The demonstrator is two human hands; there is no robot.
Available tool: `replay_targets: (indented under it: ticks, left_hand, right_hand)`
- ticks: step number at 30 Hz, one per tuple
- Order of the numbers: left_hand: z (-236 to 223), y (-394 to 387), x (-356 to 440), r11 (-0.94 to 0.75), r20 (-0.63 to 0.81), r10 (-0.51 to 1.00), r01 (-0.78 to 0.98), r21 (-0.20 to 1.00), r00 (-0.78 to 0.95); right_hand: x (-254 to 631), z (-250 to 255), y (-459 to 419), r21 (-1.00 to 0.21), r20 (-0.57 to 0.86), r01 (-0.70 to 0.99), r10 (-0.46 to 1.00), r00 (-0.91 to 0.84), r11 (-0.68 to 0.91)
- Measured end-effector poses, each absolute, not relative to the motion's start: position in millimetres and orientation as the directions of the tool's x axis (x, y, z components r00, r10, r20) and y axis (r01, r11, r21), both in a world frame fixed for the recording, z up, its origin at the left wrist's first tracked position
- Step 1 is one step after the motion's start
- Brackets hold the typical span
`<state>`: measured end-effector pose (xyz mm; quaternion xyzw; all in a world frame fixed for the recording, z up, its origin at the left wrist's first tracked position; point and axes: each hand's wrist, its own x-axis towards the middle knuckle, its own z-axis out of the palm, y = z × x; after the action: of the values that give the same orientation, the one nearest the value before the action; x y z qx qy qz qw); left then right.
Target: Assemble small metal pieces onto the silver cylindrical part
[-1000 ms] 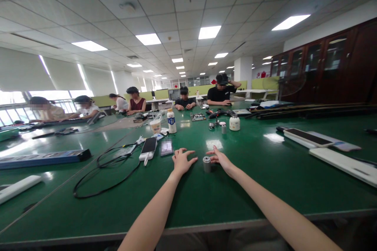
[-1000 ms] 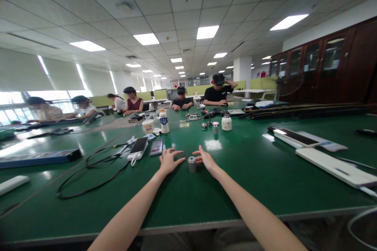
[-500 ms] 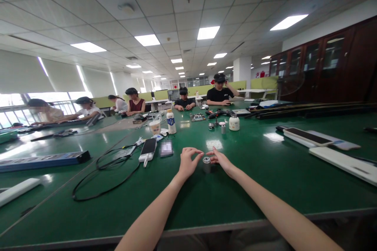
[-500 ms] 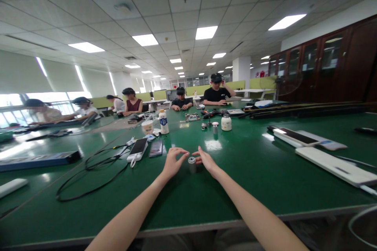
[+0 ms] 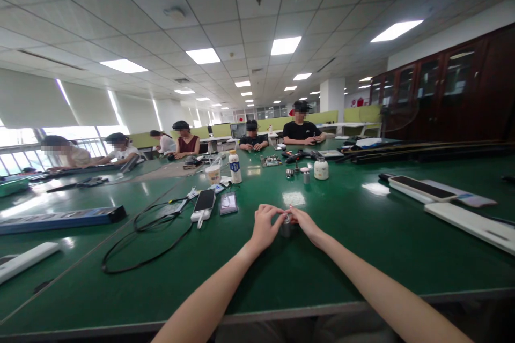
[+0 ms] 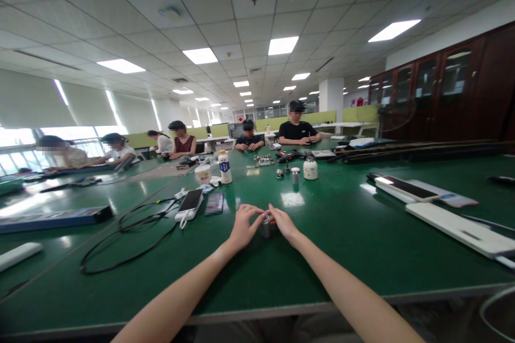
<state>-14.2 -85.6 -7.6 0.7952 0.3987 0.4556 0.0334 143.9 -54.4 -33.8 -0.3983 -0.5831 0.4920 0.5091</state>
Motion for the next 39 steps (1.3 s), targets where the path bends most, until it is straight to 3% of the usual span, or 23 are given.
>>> replay_targets:
  ticks: [3, 8, 13, 18, 21, 25, 28, 34, 39]
  left_hand:
    - [-4, -81, -16, -0.706, 0.687, 0.654, 0.580, 0.405, 0.317]
    - [-4, -75, -18, -0.741, 0.694, 0.643, 0.489, 0.459, 0.324]
    - [-15, -75, -19, -0.701, 0.660, 0.705, 0.395, 0.594, 0.260]
    - [-23, -75, -24, -0.584, 0.495, 0.809, 0.349, 0.733, 0.316]
    - [-21, -72, -25, -0.557, 0.469, 0.820, 0.266, 0.787, 0.328]
    - [-12, -67, -29, -0.468, 0.458, 0.883, 0.267, 0.842, 0.105]
    - [-7, -68, -34, -0.481, 0.495, 0.869, 0.283, 0.830, 0.026]
    - [-10, -79, -28, -0.528, 0.474, 0.849, 0.428, 0.734, 0.234]
    - [-7, -74, -27, -0.541, 0.552, 0.828, 0.404, 0.738, 0.099]
  right_hand:
    - [149, -32, -63, -0.954, 0.295, -0.023, 0.924, -0.244, 0.298]
    - [158, -29, -73, -0.930, 0.317, 0.012, 0.818, -0.480, 0.367]
    - [155, -34, -70, -0.866, 0.388, 0.125, 0.809, -0.441, 0.484]
    - [152, -36, -68, -0.861, 0.392, 0.123, 0.798, -0.458, 0.494]
    - [153, -35, -68, -0.865, 0.386, 0.125, 0.804, -0.452, 0.485]
    - [153, -34, -69, -0.858, 0.379, 0.162, 0.815, -0.440, 0.487]
    - [153, -34, -70, -0.849, 0.375, 0.200, 0.825, -0.423, 0.489]
    - [153, -34, -71, -0.861, 0.371, 0.171, 0.823, -0.431, 0.478]
    - [153, -32, -73, -0.852, 0.360, 0.211, 0.828, -0.430, 0.480]
